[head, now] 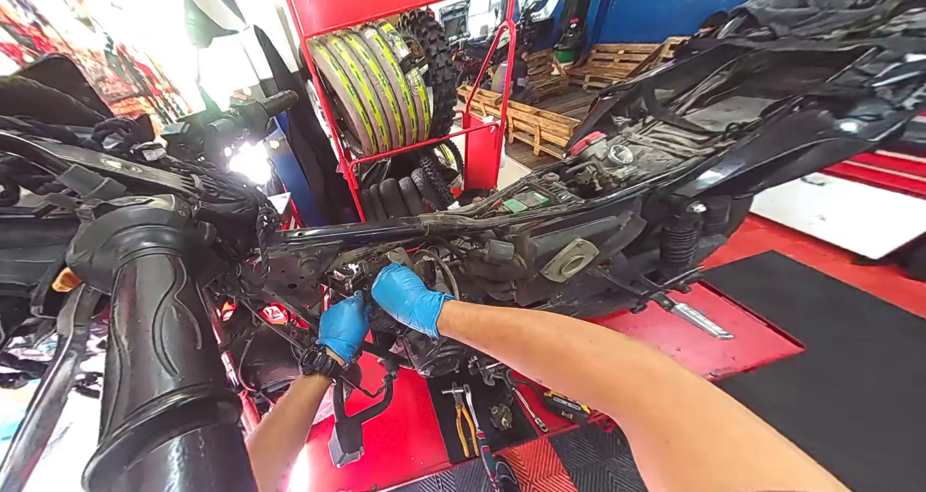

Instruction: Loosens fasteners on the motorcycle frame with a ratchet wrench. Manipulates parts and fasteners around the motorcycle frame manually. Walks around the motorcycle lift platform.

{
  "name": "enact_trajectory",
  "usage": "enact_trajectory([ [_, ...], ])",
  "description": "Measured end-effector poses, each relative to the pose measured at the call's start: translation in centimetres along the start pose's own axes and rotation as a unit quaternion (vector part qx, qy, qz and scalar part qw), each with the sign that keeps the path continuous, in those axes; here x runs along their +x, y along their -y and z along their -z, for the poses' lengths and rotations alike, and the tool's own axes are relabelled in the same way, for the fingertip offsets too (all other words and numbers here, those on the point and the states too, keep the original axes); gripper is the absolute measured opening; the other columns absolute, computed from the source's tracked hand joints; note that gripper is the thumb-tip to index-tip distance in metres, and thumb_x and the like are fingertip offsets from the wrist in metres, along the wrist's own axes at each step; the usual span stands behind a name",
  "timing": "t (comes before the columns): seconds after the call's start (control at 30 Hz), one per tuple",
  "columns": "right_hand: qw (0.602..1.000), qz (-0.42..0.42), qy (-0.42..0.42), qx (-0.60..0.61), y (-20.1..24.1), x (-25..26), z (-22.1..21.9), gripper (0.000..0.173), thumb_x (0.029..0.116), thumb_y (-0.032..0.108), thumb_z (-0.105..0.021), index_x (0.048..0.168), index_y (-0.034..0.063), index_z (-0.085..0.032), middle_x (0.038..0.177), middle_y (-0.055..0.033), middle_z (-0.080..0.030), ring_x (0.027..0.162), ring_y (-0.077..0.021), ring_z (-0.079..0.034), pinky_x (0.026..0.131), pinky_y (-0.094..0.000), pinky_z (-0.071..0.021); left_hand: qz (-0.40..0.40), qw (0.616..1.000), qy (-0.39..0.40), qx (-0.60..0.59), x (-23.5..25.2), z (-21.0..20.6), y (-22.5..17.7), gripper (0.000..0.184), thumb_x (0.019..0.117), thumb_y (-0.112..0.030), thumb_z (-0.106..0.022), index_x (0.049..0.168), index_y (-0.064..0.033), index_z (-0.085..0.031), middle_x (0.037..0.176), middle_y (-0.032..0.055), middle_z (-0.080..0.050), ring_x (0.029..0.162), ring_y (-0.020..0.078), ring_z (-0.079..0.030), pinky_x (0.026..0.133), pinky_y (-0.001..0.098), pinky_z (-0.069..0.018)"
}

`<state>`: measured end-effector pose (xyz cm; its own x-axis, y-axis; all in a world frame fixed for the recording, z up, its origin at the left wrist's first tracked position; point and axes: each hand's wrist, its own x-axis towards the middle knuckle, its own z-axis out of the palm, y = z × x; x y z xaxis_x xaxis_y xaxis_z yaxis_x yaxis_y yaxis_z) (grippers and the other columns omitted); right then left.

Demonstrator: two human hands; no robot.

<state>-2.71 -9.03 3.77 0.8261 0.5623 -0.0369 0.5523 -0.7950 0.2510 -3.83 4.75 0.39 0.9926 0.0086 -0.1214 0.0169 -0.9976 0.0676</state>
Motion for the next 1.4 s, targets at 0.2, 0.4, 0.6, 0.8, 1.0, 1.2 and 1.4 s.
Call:
enact_trajectory([
  [0.2, 1.000, 0.013, 0.005, 0.012, 0.0, -0.4, 0.2, 0.015, 0.0958, -0.010, -0.048, 0.101, -0.0138, -0.061, 0.104, -0.0288, -0.062, 0.102, -0.0434, -0.065, 0.086, -0.0518, -0.0543, -0.002, 1.000, -0.012, -0.013, 0.1, -0.1, 0.4, 0.046, 0.1071, -0.040, -0.048, 0.141, -0.0094, -0.058, 0.124, 0.0182, -0.070, 0.115, 0.0379, -0.068, 0.096, 0.0598, -0.0531],
  [0.4, 1.000, 0.016, -0.008, 0.014, -0.3, -0.2, -0.4, 0.016, 0.0966, -0.010, -0.046, 0.102, -0.0139, -0.061, 0.105, -0.0289, -0.062, 0.103, -0.0437, -0.064, 0.086, -0.0521, -0.0539, 0.009, 1.000, -0.027, 0.001, 0.1, -0.2, -0.1, 0.043, 0.1090, -0.041, -0.044, 0.128, -0.0095, -0.066, 0.116, 0.0190, -0.073, 0.111, 0.0385, -0.070, 0.091, 0.0603, -0.0544],
  [0.6, 1.000, 0.020, -0.020, 0.014, -0.5, -0.1, 0.0, 0.014, 0.0949, -0.010, -0.049, 0.098, -0.0119, -0.062, 0.100, -0.0268, -0.064, 0.099, -0.0417, -0.066, 0.082, -0.0515, -0.0546, 0.000, 1.000, -0.026, 0.001, -0.1, -0.4, -0.3, 0.043, 0.1086, -0.035, -0.046, 0.140, -0.0078, -0.059, 0.125, 0.0187, -0.070, 0.115, 0.0386, -0.069, 0.095, 0.0601, -0.0536],
  [0.8, 0.999, 0.035, -0.021, 0.024, -0.6, -0.6, 0.0, 0.013, 0.0947, -0.011, -0.050, 0.098, -0.0123, -0.062, 0.102, -0.0276, -0.063, 0.100, -0.0429, -0.065, 0.086, -0.0523, -0.0542, 0.012, 1.000, -0.014, -0.025, 0.1, 0.3, -0.1, 0.047, 0.1058, -0.042, -0.052, 0.137, -0.0089, -0.061, 0.123, 0.0194, -0.070, 0.116, 0.0387, -0.068, 0.096, 0.0606, -0.0529],
  [1.0, 0.998, 0.038, -0.031, 0.029, -0.9, -0.3, -0.8, 0.015, 0.0949, -0.010, -0.049, 0.100, -0.0117, -0.063, 0.105, -0.0272, -0.064, 0.104, -0.0428, -0.064, 0.089, -0.0528, -0.0536, 0.003, 1.000, -0.013, 0.003, 0.1, 0.4, -0.6, 0.043, 0.1065, -0.030, -0.048, 0.143, -0.0107, -0.057, 0.128, 0.0176, -0.069, 0.117, 0.0377, -0.068, 0.096, 0.0600, -0.0532],
  [1.2, 0.999, 0.016, -0.026, 0.018, -0.8, -0.2, -0.3, 0.016, 0.0956, -0.010, -0.047, 0.100, -0.0127, -0.062, 0.104, -0.0276, -0.064, 0.102, -0.0425, -0.065, 0.085, -0.0519, -0.0545, 0.011, 1.000, -0.013, 0.001, 0.5, 0.4, -0.1, 0.045, 0.1077, -0.045, -0.046, 0.129, -0.0104, -0.066, 0.118, 0.0179, -0.072, 0.114, 0.0370, -0.069, 0.094, 0.0602, -0.0535],
  [1.4, 0.998, 0.041, -0.015, 0.048, -0.8, -0.5, 0.0, 0.012, 0.0948, -0.010, -0.051, 0.099, -0.0120, -0.062, 0.106, -0.0276, -0.063, 0.105, -0.0439, -0.064, 0.088, -0.0538, -0.0545, -0.004, 1.000, 0.008, 0.015, -0.3, 0.4, -0.3, 0.047, 0.1058, -0.030, -0.051, 0.147, -0.0076, -0.052, 0.134, 0.0192, -0.066, 0.121, 0.0389, -0.066, 0.099, 0.0607, -0.0518],
])
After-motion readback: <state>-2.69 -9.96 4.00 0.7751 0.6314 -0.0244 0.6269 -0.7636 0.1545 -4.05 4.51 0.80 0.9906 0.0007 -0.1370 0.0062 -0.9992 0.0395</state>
